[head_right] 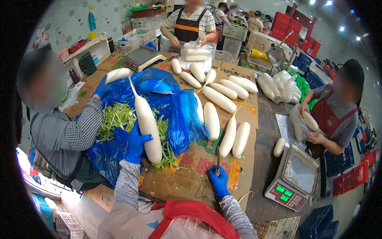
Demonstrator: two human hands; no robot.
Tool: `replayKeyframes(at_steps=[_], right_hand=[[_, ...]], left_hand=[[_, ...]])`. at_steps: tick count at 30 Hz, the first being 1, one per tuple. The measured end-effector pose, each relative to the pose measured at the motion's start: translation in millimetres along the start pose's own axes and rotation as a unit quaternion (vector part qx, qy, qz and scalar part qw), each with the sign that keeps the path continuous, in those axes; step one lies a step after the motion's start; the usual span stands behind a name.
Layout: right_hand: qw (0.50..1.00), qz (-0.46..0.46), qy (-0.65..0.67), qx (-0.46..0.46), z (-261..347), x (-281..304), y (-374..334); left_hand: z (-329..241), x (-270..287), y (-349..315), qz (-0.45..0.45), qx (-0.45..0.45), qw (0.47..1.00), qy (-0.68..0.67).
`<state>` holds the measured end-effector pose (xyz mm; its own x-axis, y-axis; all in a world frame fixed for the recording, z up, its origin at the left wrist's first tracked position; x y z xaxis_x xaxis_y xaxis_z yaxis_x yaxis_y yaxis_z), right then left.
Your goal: The person peels white radishes with a knife, removes the green tops, and places the trimmed radishes into a blue crate. The person also discards the peels and tops into a blue bag on the table.
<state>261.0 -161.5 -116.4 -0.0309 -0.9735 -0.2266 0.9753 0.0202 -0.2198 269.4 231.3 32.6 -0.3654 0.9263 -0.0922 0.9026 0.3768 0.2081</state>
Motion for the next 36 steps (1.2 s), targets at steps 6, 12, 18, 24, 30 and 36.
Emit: replayKeyframes(at_steps=[6,12,18,24,30,36], right_hand=[[0.999,0.0,0.043,-0.022,10,1,-5],[0.99,0.04,0.132,-0.019,18,15,-41],[0.934,0.032,0.338,-0.108,29,21,-83],[0.969,0.091,0.166,-0.161,-13,33,-90],[0.974,0.089,0.15,-0.147,-4,26,-95],[0.98,0.086,0.048,-0.174,49,-6,-105]], left_hand=[[-76,-66,-40,0.088,-0.16,0.975,0.123],[-106,-136,-87,0.188,-0.358,0.826,0.393],[-47,-204,-131,0.328,-0.479,0.659,0.478],[18,-211,-143,0.351,-0.385,0.712,0.47],[60,-131,-132,0.104,0.084,0.99,0.043],[99,-174,-171,0.17,0.451,0.789,-0.381]])
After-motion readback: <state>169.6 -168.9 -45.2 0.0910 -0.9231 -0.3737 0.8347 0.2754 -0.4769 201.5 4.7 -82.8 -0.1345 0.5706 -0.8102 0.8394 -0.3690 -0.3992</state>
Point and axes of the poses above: each hand's wrist, its own y-axis towards the middle knuckle, its own x-axis out of the back of the hand, z = x × y, the point moved 8 cm from there along y, towards the middle knuckle, and after that the axes turned 5 degrees about y, right-handed, at the moved point
